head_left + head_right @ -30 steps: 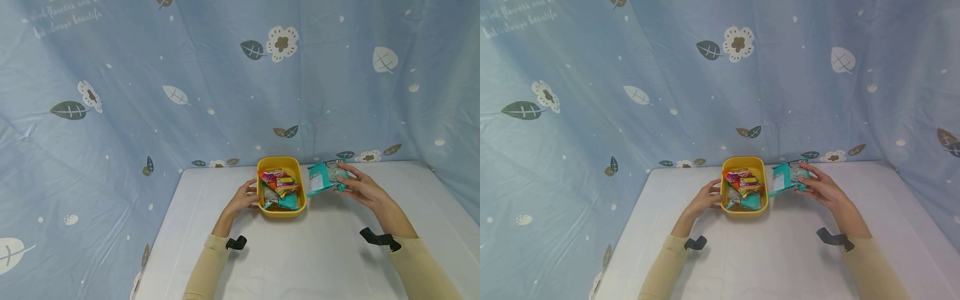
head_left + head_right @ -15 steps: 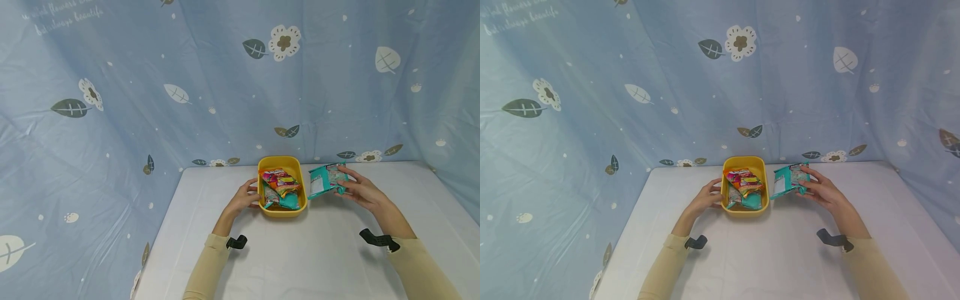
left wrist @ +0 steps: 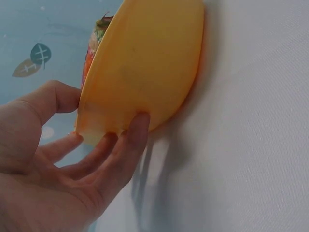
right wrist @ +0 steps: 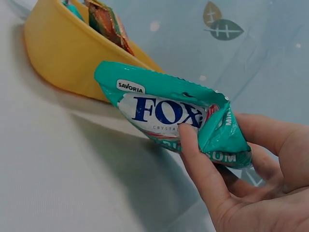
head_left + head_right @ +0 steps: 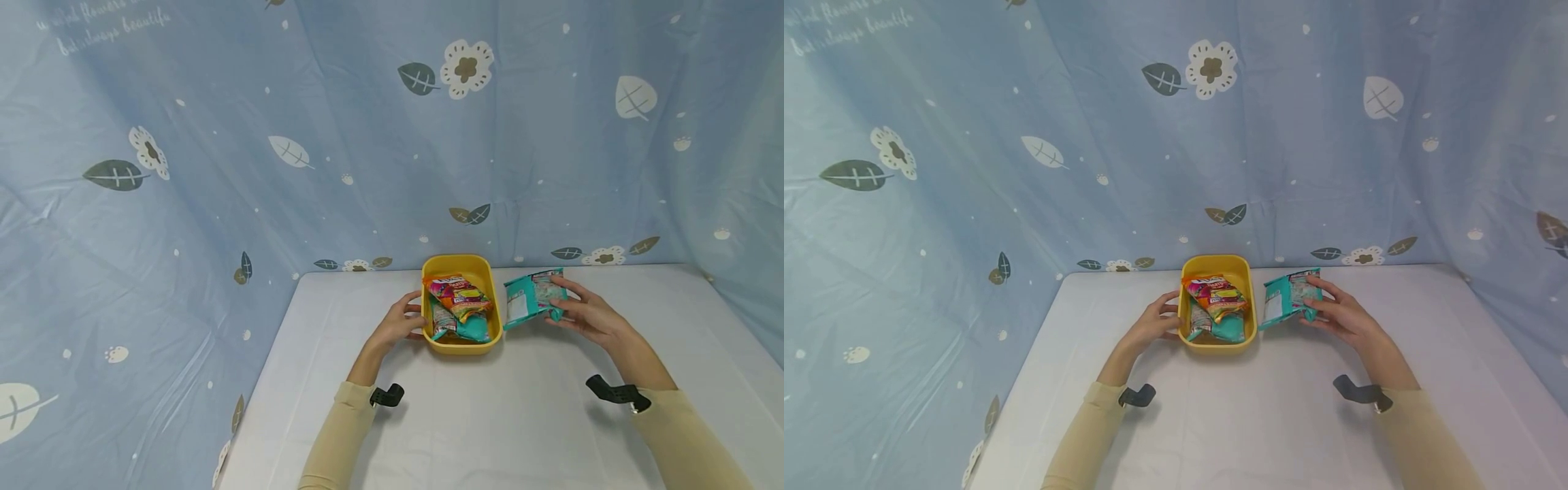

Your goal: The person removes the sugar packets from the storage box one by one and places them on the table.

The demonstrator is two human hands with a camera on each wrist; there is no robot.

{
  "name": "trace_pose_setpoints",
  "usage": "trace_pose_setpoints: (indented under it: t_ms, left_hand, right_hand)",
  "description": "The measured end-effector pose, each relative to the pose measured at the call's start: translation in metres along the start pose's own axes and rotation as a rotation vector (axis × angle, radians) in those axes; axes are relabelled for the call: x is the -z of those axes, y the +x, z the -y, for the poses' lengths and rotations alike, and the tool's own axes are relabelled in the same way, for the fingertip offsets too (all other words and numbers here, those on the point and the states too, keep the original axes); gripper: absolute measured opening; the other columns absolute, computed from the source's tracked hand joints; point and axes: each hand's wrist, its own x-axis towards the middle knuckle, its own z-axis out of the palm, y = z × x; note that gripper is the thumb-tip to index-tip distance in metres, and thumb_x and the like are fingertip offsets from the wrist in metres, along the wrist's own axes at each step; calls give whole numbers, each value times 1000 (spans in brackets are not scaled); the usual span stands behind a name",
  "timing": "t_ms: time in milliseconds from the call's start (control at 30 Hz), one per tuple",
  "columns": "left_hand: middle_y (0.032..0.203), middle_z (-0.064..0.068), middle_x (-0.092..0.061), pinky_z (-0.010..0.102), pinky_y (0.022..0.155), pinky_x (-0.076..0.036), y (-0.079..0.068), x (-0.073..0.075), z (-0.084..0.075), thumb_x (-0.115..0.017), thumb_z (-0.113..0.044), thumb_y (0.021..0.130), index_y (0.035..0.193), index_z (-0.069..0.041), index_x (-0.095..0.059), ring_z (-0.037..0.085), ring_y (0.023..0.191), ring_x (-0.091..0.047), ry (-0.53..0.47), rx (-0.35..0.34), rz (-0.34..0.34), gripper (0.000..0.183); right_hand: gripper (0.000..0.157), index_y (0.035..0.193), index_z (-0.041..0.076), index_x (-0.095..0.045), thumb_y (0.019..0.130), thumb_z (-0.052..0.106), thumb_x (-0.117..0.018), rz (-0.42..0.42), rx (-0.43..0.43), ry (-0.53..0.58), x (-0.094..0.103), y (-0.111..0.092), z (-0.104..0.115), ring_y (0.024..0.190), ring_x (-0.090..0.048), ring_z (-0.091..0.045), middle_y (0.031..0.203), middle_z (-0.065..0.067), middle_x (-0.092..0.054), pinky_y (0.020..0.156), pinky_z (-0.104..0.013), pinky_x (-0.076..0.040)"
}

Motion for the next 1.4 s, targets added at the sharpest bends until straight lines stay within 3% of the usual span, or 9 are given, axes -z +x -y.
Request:
trace_pose_setpoints:
  t_ms: [367,1033,1400]
  left_hand:
    - [134,19,-50,42,76,-64,0,1,1,-66,-9,88,151,-24,-35,29,107,-62,-11,-9,0,72]
    - [137,21,-49,46,80,-63,-2,0,-2,-66,-10,90,152,-23,-35,27,105,-62,-1,-13,0,71]
    - [138,21,-48,49,81,-62,-3,-1,-3,-65,-9,90,153,-22,-32,28,109,-61,3,-10,2,73]
  right_hand:
    - [72,159,27,-12,101,2,-48,-23,-21,8,6,-2,-5,98,-68,-13,117,3,-58,90,-35,-61]
    - [72,158,24,-17,99,6,-55,-52,-25,-152,12,-3,-11,95,-69,-14,117,6,-56,89,-36,-61]
    - [72,158,25,-19,99,14,-58,-94,-41,-260,16,-5,-14,94,-63,-6,117,10,-53,81,-24,-58]
